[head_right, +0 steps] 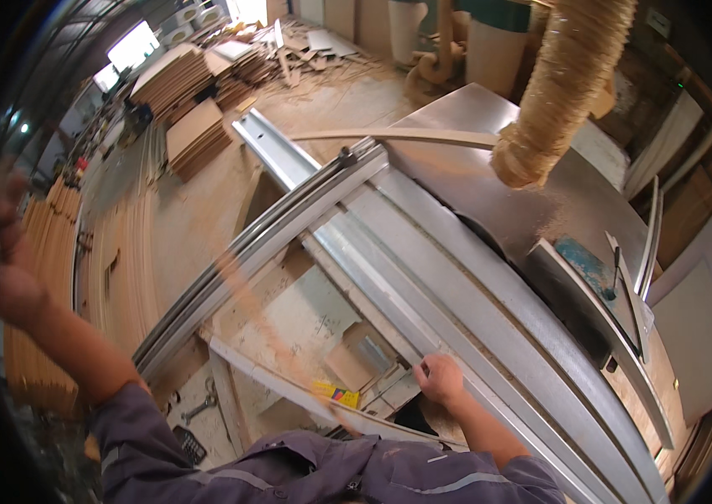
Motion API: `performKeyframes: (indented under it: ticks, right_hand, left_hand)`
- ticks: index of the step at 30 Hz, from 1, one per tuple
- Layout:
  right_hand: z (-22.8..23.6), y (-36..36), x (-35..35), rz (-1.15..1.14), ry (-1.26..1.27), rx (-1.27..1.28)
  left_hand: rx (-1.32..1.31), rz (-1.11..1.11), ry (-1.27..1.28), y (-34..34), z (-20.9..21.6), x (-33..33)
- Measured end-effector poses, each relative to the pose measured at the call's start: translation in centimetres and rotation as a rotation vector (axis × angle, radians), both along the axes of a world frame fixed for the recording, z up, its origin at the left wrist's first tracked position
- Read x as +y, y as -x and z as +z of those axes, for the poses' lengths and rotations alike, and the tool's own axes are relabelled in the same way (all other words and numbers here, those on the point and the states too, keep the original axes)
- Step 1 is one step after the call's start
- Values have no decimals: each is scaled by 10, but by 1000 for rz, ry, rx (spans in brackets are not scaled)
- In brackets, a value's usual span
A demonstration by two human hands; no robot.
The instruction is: The person repeatedly picks up long wooden planks from a pile, carries them to a table saw, and pushes them through the blade to cut them. After each cut, the person returns to the pile to retrieve another plank. The process is repeated multiple times throughout the clip.
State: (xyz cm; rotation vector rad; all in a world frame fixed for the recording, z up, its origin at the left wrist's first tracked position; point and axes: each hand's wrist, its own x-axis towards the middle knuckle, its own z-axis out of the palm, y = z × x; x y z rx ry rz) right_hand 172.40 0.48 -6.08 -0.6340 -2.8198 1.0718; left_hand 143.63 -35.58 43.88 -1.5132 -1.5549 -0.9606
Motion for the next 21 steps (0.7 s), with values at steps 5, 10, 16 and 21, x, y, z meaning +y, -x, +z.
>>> performKeyframes:
  ticks: [5, 10, 16, 21]
  right_hand:
    - [21, 39, -20, -87, 272, -168]
    - [0, 73, -112, 119, 39, -265]
    - [13, 89, -152, 21, 723, -298]
    - [72, 134, -193, 297, 430, 98]
  left_hand:
    - [-1010, 643, 127, 17, -254, 24]
    - [-1536, 756, 327, -111, -486, -27]
    - [-1742, 785, 353, -218, -513, -73]
    - [-2047, 96, -398, -209, -506, -63]
